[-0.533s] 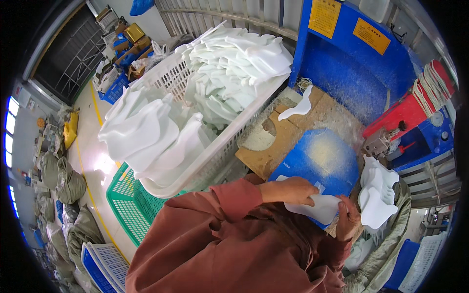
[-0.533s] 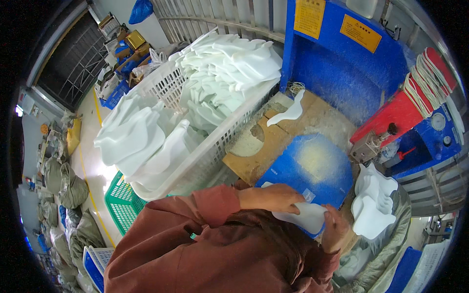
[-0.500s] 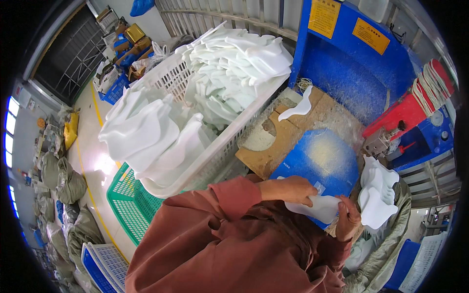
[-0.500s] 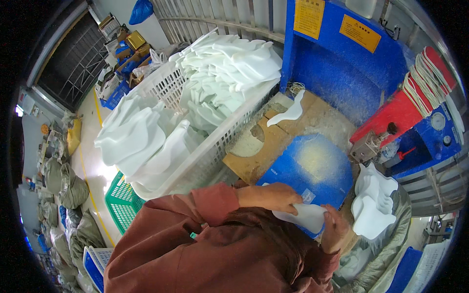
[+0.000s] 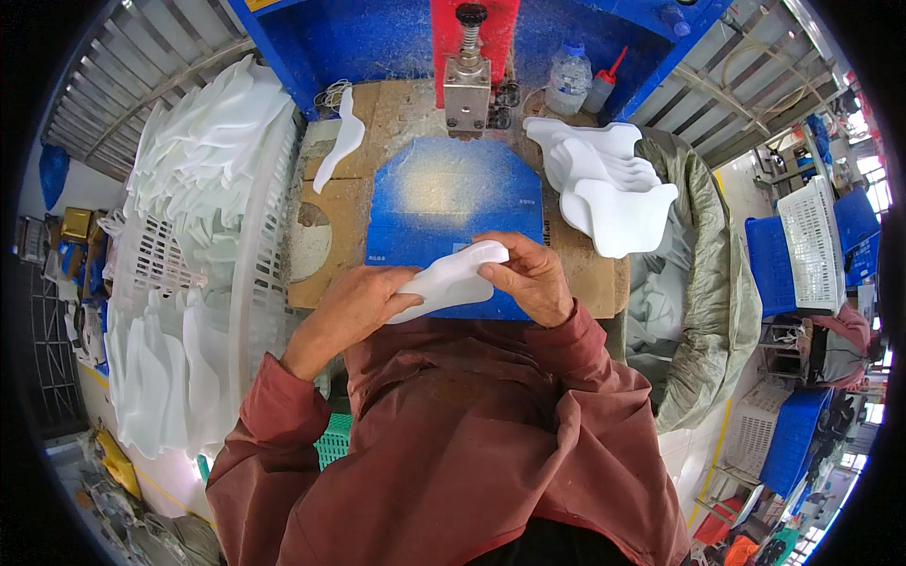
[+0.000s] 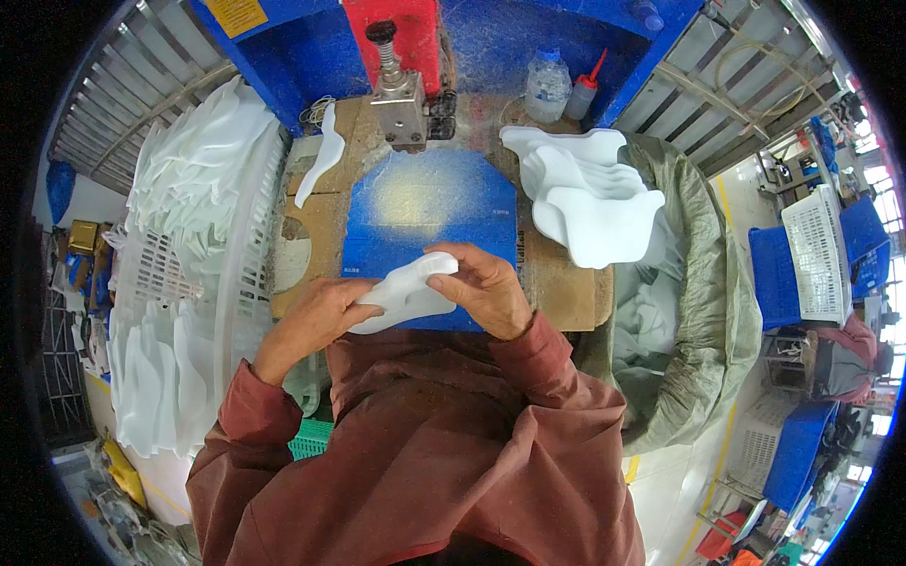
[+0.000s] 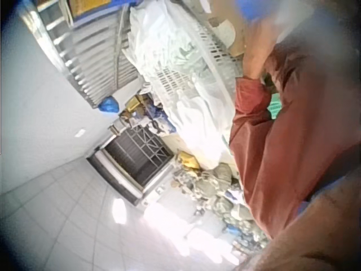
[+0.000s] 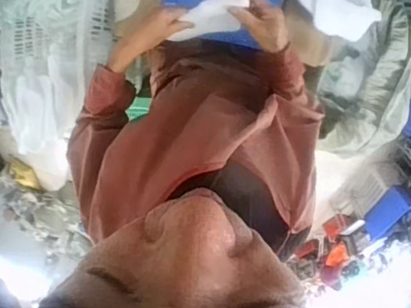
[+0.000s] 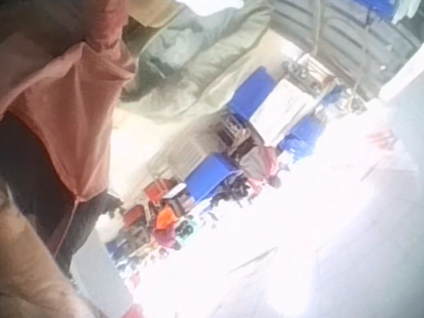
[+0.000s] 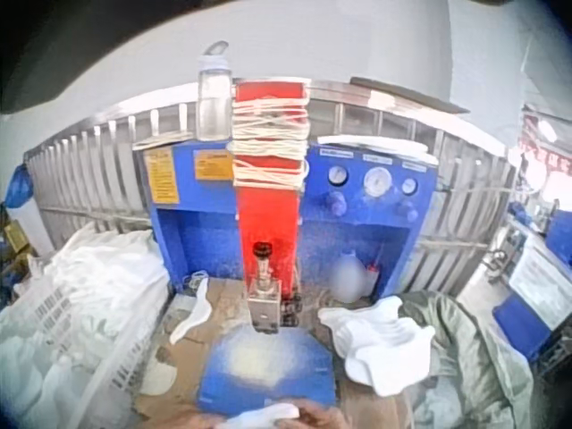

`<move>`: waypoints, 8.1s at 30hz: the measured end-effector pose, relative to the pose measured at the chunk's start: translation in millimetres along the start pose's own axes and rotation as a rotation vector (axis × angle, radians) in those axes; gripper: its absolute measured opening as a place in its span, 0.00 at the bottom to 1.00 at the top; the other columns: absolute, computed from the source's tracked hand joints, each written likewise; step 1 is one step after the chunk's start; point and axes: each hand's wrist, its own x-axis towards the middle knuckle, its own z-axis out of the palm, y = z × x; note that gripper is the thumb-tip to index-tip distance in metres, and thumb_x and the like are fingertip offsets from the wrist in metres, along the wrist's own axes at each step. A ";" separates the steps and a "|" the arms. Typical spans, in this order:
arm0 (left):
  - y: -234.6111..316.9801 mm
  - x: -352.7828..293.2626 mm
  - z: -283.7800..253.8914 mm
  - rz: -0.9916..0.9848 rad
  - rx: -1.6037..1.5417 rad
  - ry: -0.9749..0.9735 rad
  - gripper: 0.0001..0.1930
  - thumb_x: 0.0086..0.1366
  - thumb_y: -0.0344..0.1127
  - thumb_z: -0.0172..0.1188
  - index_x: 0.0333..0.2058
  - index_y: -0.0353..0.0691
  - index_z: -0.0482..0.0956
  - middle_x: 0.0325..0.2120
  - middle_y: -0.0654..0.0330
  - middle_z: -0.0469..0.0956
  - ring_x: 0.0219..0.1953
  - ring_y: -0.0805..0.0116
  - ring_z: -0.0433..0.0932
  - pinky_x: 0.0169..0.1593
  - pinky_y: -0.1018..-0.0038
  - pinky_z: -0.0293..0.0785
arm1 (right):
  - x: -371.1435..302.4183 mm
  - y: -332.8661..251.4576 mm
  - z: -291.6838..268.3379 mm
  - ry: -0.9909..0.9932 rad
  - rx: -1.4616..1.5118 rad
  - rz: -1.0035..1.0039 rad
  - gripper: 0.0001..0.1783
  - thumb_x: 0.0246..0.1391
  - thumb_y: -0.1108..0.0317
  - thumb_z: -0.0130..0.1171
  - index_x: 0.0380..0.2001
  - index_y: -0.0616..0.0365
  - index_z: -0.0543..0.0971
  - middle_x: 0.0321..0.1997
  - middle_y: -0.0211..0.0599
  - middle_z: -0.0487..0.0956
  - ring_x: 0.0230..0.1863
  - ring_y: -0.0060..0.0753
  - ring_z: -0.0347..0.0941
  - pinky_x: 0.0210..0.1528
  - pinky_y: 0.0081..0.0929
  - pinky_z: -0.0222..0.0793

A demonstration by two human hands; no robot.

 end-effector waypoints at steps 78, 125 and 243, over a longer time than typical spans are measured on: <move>40.9 4.2 72.1 0.009 -0.066 0.800 0.11 0.66 0.31 0.71 0.45 0.38 0.82 0.43 0.56 0.85 0.34 0.59 0.88 0.30 0.68 0.83 | -13.2 27.2 47.8 0.100 -0.112 -0.118 0.21 0.72 0.80 0.47 0.65 0.63 0.77 0.55 0.44 0.79 0.51 0.31 0.79 0.53 0.28 0.81; 33.3 13.2 79.2 0.068 -0.050 0.799 0.11 0.65 0.26 0.70 0.45 0.37 0.82 0.43 0.53 0.82 0.39 0.52 0.86 0.38 0.63 0.82 | -15.6 11.4 42.6 0.047 -0.285 -0.137 0.25 0.65 0.80 0.59 0.65 0.63 0.76 0.58 0.44 0.78 0.53 0.33 0.79 0.53 0.28 0.79; 44.0 33.1 83.6 -0.411 -1.165 0.291 0.28 0.69 0.31 0.67 0.66 0.35 0.73 0.54 0.59 0.81 0.55 0.68 0.79 0.58 0.70 0.77 | -76.3 -9.1 35.8 0.053 -1.215 -0.585 0.22 0.51 0.77 0.69 0.52 0.63 0.84 0.65 0.52 0.78 0.69 0.55 0.73 0.68 0.50 0.73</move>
